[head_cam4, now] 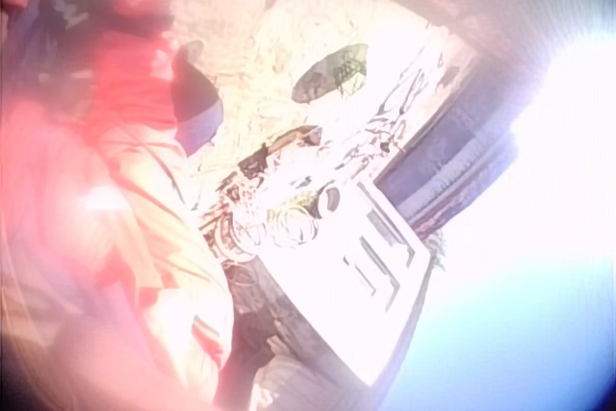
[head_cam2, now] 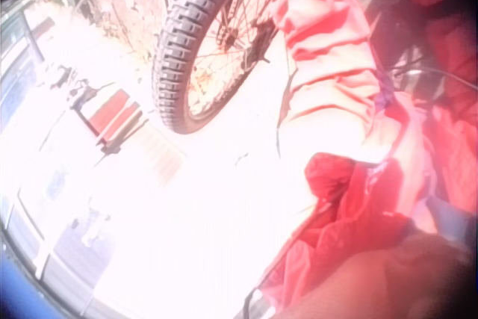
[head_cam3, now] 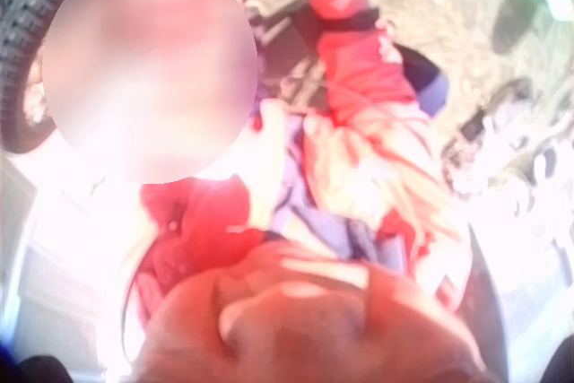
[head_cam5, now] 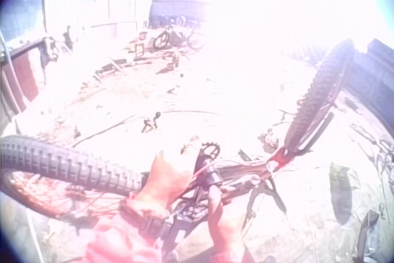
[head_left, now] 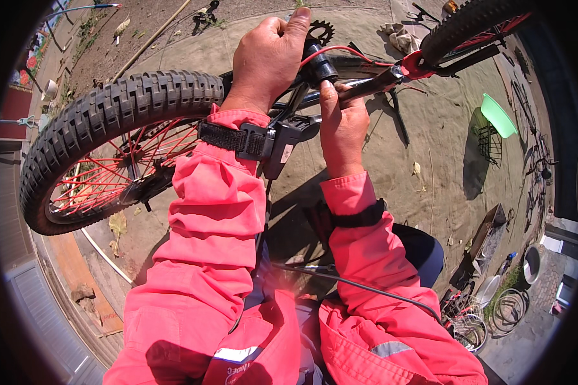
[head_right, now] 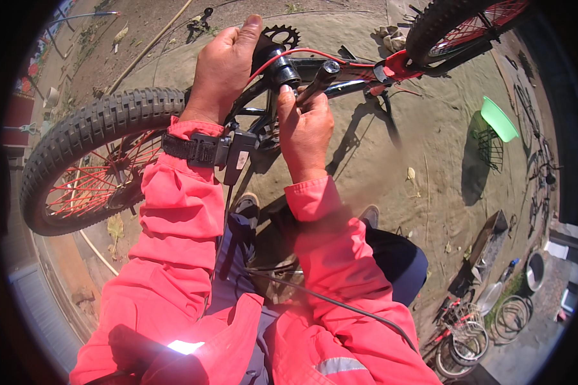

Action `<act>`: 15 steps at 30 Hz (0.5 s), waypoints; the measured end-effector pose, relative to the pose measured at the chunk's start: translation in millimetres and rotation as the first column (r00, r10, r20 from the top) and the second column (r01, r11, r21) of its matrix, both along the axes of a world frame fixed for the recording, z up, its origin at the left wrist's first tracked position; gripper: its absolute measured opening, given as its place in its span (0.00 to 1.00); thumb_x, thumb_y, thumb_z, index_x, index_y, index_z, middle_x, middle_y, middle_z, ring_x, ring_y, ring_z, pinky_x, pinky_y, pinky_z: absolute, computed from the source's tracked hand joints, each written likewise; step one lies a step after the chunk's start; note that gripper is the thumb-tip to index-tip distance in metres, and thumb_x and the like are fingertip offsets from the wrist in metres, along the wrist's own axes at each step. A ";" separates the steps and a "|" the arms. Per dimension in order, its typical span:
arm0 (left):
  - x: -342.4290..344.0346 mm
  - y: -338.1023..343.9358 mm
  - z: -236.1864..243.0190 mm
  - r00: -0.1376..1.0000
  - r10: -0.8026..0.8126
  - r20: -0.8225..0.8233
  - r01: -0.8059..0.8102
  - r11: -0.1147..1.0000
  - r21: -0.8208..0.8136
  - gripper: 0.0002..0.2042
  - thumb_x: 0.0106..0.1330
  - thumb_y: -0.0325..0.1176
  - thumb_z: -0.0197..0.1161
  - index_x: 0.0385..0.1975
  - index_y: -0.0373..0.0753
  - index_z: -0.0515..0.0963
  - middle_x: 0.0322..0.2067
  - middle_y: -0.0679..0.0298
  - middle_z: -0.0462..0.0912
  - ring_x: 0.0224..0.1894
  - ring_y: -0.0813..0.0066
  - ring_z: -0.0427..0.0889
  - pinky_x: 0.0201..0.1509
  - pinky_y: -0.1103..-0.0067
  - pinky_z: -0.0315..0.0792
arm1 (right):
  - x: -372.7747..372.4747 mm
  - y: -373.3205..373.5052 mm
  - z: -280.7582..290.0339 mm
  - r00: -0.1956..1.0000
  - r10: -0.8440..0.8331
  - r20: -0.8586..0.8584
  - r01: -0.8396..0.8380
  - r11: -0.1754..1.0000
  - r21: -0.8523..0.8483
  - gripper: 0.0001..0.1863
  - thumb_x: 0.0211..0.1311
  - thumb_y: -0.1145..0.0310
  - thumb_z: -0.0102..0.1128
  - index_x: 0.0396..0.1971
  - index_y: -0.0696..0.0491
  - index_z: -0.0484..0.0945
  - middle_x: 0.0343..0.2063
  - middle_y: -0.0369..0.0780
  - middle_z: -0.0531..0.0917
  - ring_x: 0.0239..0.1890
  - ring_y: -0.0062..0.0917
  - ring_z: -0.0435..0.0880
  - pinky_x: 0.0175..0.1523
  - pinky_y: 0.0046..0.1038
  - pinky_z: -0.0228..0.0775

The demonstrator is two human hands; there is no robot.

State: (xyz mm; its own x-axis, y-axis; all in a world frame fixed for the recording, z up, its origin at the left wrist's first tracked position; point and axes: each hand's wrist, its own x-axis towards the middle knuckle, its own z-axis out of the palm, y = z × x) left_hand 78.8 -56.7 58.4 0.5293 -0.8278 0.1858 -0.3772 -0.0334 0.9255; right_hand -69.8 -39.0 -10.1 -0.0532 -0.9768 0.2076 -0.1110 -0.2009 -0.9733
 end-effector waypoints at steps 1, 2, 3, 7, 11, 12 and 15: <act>-0.2 0.2 0.2 1.000 0.000 -0.004 0.000 1.000 -0.002 0.31 0.75 0.63 0.59 0.33 0.33 0.81 0.23 0.70 0.77 0.30 0.83 0.71 0.36 0.77 0.72 | 0.0 -0.1 0.9 1.000 -0.003 -0.018 0.003 1.000 0.009 0.15 0.68 0.59 0.71 0.34 0.57 0.80 0.24 0.38 0.83 0.27 0.23 0.81 0.35 0.30 0.74; -0.3 0.4 0.4 1.000 0.000 -0.008 0.000 1.000 -0.005 0.31 0.76 0.63 0.59 0.33 0.33 0.81 0.23 0.70 0.78 0.30 0.83 0.71 0.36 0.77 0.72 | 0.1 -0.3 1.5 0.999 -0.006 -0.036 0.006 1.000 0.019 0.16 0.67 0.59 0.71 0.34 0.57 0.80 0.24 0.38 0.83 0.27 0.23 0.81 0.36 0.31 0.74; -0.2 0.3 0.7 1.000 -0.001 -0.004 0.001 1.000 -0.003 0.31 0.75 0.63 0.59 0.33 0.33 0.81 0.23 0.70 0.78 0.30 0.83 0.71 0.36 0.77 0.72 | 0.2 -0.7 1.7 0.999 -0.007 -0.051 0.008 1.000 0.029 0.16 0.67 0.59 0.71 0.34 0.57 0.80 0.23 0.38 0.82 0.27 0.24 0.81 0.36 0.31 0.74; 0.3 0.4 1.7 1.000 0.002 0.020 -0.002 1.000 0.005 0.31 0.75 0.63 0.59 0.33 0.33 0.81 0.23 0.70 0.78 0.30 0.82 0.72 0.37 0.76 0.72 | 1.6 -3.7 1.2 0.999 -0.006 -0.046 0.008 0.999 0.038 0.16 0.64 0.59 0.72 0.34 0.58 0.79 0.24 0.40 0.83 0.27 0.27 0.82 0.36 0.32 0.75; -1.1 1.0 1.8 1.000 0.010 0.024 -0.010 1.000 -0.010 0.31 0.75 0.63 0.59 0.32 0.33 0.81 0.23 0.70 0.77 0.30 0.81 0.71 0.37 0.76 0.72 | 0.1 -6.9 5.8 0.992 -0.031 -0.122 0.027 0.999 -0.029 0.17 0.60 0.60 0.74 0.35 0.58 0.79 0.26 0.42 0.85 0.27 0.31 0.84 0.37 0.33 0.76; -1.2 1.2 1.7 0.999 0.014 0.031 -0.014 1.000 0.000 0.31 0.76 0.63 0.59 0.32 0.33 0.80 0.23 0.70 0.77 0.30 0.81 0.71 0.36 0.76 0.71 | -1.2 -7.2 8.1 0.989 -0.043 -0.145 0.037 0.998 -0.042 0.17 0.59 0.60 0.74 0.36 0.58 0.79 0.27 0.43 0.85 0.28 0.32 0.84 0.37 0.34 0.77; -0.5 0.6 1.4 0.999 0.015 0.045 -0.016 1.000 0.017 0.31 0.76 0.63 0.59 0.30 0.34 0.79 0.22 0.70 0.75 0.29 0.81 0.70 0.35 0.75 0.70 | -4.8 -9.0 15.7 0.972 -0.052 -0.228 0.023 0.992 -0.126 0.18 0.56 0.60 0.75 0.36 0.58 0.79 0.27 0.44 0.85 0.28 0.35 0.85 0.37 0.36 0.78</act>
